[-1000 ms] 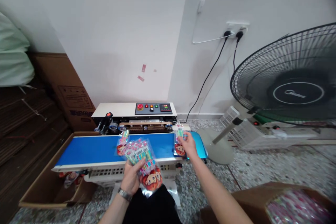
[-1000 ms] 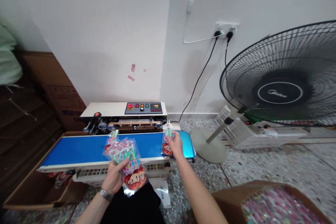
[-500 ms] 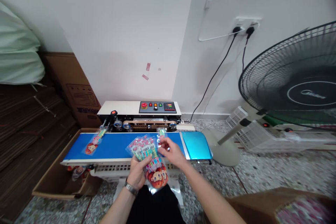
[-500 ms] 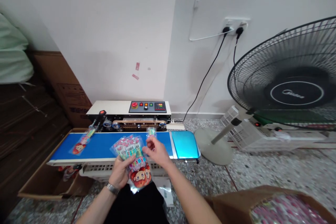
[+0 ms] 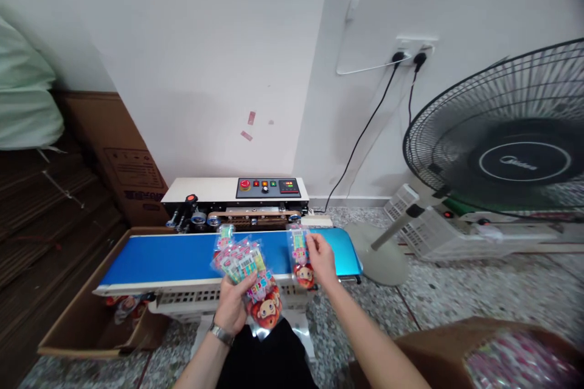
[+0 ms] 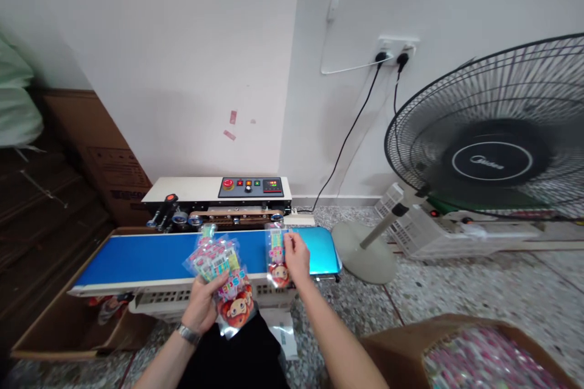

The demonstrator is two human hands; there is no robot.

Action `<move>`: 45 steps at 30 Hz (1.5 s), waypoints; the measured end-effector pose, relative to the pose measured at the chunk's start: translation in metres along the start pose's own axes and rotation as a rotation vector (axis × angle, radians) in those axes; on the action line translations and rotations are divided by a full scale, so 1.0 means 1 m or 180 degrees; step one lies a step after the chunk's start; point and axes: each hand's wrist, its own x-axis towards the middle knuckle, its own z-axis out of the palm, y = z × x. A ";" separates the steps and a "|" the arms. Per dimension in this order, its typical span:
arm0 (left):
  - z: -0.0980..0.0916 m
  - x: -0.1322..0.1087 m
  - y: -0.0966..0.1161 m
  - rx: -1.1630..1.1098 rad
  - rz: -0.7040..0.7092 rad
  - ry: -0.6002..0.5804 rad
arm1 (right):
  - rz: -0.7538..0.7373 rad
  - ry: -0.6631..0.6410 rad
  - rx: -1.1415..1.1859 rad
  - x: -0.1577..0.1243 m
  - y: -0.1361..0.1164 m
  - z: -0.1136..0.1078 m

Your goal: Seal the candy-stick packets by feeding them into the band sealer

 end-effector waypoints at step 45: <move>0.004 -0.004 -0.004 0.0158 -0.0076 -0.0140 | -0.0404 -0.0522 -0.0681 0.035 -0.017 0.025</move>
